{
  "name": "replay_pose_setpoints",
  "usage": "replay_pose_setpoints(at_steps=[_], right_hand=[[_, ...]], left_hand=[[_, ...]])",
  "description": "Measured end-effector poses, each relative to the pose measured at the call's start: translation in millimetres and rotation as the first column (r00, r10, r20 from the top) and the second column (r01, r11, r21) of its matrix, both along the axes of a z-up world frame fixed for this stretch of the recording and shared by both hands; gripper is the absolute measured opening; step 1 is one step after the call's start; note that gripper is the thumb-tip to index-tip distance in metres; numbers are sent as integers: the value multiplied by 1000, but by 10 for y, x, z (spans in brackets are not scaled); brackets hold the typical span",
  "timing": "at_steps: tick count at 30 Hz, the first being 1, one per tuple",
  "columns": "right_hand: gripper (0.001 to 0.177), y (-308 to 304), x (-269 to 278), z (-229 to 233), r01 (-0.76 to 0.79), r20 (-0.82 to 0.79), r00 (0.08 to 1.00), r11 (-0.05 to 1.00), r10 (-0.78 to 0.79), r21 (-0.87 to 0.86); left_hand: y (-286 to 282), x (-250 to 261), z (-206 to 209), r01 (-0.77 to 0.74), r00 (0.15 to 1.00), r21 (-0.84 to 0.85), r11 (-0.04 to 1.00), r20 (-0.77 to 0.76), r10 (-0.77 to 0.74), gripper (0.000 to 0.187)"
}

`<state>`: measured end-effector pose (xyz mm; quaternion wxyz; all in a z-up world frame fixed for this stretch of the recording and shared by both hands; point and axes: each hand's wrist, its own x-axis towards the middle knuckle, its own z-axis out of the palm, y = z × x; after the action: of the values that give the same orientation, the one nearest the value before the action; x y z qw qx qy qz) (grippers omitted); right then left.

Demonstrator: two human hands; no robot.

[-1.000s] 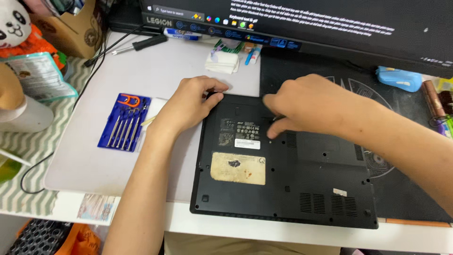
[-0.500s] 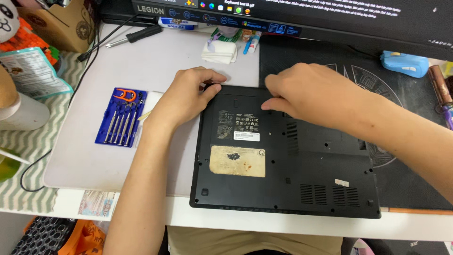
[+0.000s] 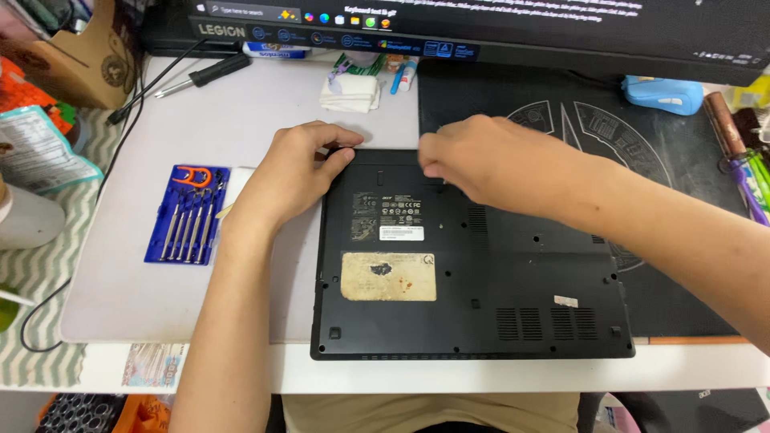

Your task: The person unscrews several screws from the bottom casing of a laptop using a screwdriver and removes a component.

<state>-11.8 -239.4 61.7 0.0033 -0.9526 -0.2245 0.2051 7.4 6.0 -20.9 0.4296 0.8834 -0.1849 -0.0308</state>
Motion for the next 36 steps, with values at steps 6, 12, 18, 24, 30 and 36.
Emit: replay_pose_setpoints(at_steps=[6, 12, 18, 24, 30, 36], right_hand=[[24, -335, 33, -122, -390, 227, 921, 750, 318, 534], [23, -1034, -480, -105, 257, -255, 961, 2, -106, 967], [11, -1588, -679, -339, 194, -340, 815, -331, -469, 923], [34, -1543, -528, -614, 23, 121, 765, 214, -633, 976], [33, -1491, -442, -809, -183, 472, 740, 532, -479, 827], [30, -1569, -441, -955, -246, 578, 692, 611, -433, 753]], left_hand=[[11, 50, -73, 36, 996, 49, 998, 84, -40, 27], [-24, -16, 43, -3, 1000, 62, 998, 11, 3, 28], [-71, 42, -96, 21, 945, 148, 989, 319, -68, 20], [-440, -88, -74, 74, 925, 121, 990, 363, -114, 22], [-539, -127, -49, 64, 944, 91, 994, 319, -90, 21], [-550, -122, -81, 25, 955, 85, 996, 291, -49, 20]])
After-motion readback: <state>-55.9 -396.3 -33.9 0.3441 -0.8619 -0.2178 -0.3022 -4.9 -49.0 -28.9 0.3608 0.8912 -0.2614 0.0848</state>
